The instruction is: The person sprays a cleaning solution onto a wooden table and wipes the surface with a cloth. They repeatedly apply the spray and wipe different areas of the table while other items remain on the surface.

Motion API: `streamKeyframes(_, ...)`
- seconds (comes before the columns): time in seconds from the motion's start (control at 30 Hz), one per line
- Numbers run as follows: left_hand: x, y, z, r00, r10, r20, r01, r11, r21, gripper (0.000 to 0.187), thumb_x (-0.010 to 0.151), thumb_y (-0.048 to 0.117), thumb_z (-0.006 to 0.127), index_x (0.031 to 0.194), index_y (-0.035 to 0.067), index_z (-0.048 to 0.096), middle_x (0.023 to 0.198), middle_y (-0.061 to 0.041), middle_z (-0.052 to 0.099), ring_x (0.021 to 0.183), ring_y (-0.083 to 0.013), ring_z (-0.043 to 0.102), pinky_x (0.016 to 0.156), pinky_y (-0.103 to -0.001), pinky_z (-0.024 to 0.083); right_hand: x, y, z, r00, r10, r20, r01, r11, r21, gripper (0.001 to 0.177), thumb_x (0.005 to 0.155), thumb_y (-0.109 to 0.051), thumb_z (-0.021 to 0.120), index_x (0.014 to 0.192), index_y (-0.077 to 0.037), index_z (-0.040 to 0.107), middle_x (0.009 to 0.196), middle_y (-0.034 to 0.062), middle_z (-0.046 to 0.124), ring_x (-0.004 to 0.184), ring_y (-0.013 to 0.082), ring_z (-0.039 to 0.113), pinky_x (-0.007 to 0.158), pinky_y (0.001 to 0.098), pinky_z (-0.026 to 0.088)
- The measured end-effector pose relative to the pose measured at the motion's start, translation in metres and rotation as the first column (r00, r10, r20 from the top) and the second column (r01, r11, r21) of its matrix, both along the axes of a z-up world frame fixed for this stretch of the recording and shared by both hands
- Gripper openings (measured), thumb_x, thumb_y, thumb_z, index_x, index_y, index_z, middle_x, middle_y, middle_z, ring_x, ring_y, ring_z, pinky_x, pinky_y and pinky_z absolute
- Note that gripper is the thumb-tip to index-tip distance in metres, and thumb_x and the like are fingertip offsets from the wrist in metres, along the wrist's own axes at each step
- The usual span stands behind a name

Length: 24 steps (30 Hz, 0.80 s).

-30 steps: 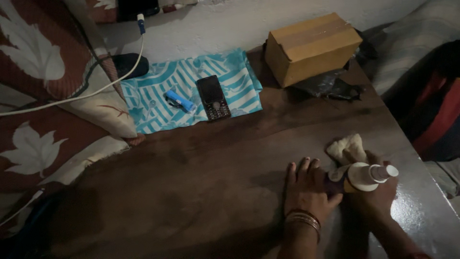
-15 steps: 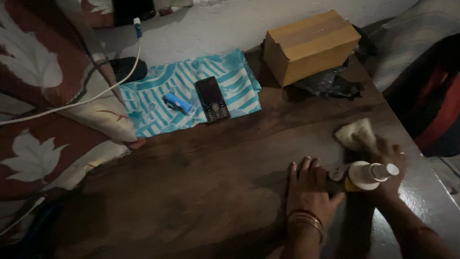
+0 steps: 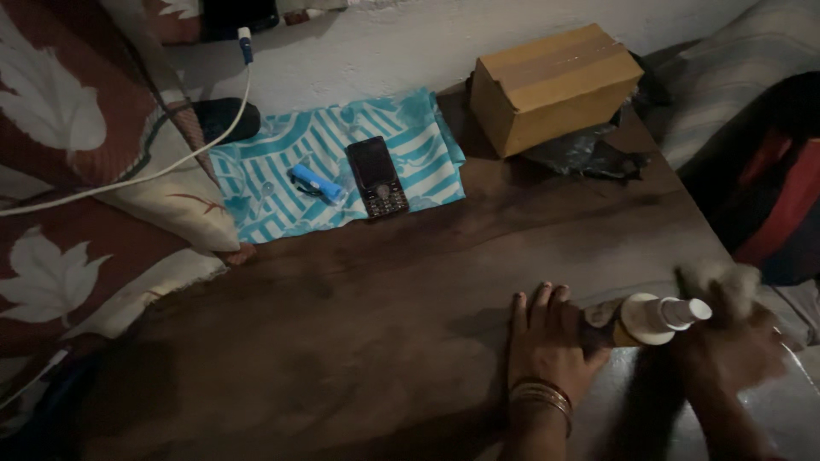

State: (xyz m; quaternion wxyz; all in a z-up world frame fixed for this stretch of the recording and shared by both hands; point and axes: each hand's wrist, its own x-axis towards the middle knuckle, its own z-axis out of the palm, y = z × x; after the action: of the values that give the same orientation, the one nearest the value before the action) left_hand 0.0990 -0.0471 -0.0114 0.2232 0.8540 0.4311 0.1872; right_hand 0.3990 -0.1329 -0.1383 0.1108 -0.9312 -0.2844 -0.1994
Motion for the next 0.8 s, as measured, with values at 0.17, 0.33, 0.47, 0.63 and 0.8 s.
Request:
streamKeyframes(0.17,0.002,0.001,-0.001,0.998,-0.01,-0.058,0.011,1.0,0.02,0.079,0.085,0.059,0.066,0.136,-0.001,0.053,0.153,-0.016,0.045,0.149,-0.0325,0.031,0.123,-0.055,0.013,-0.037,0.035,0.029,0.826,0.557,-0.085,-0.553,0.831,0.068,0.069,0.078,-0.042,0.077,0.135,-0.008,0.062,0.141,0.0195,0.058,0.128,0.0418,0.053,0.11,0.055,0.04)
streamKeyframes(0.33,0.005,0.002,-0.003,1.0,-0.009,-0.026,0.008,1.0,-0.027,0.075,0.088,0.058,0.066,0.134,-0.001,0.055,0.154,-0.017,0.046,0.152,-0.0322,0.031,0.125,-0.055,0.014,-0.077,0.022,0.08,0.811,0.51,-0.285,-0.523,0.852,0.035,0.078,0.073,-0.033,0.078,0.146,-0.012,0.06,0.129,0.0181,0.06,0.12,0.0394,0.056,0.103,0.0504,0.043)
streamKeyframes(0.47,0.0,-0.001,-0.006,1.0,-0.006,0.02,0.006,1.0,-0.014,0.072,0.091,0.055,0.066,0.133,-0.002,0.057,0.154,-0.017,0.048,0.152,-0.0343,0.032,0.126,-0.057,0.016,-0.059,0.022,0.087,0.917,0.398,0.022,-0.385,0.899,-0.21,0.062,0.084,-0.029,0.079,0.144,-0.019,0.066,0.135,0.0146,0.064,0.121,0.039,0.059,0.098,0.0491,0.046)
streamKeyframes(0.63,0.0,0.0,-0.01,0.998,0.018,0.063,-0.02,1.0,0.021,0.074,0.088,0.054,0.067,0.133,-0.004,0.057,0.154,-0.02,0.048,0.152,-0.0339,0.034,0.126,-0.055,0.016,-0.059,0.039,0.07,0.917,0.39,-0.088,-0.378,0.917,0.125,0.047,0.094,-0.035,0.079,0.123,-0.003,0.062,0.12,0.0165,0.067,0.114,0.0386,0.064,0.095,0.0505,0.049)
streamKeyframes(0.8,-0.005,-0.004,-0.012,0.988,0.11,0.109,-0.115,0.992,0.041,0.068,0.091,0.049,0.068,0.135,-0.002,0.059,0.158,-0.02,0.049,0.156,-0.0313,0.035,0.132,-0.053,0.015,-0.121,0.026,0.073,0.766,0.623,-0.157,-0.602,0.782,0.162,0.047,0.088,-0.032,0.07,0.124,-0.003,0.067,0.107,0.0131,0.07,0.107,0.0327,0.064,0.096,0.0459,0.049)
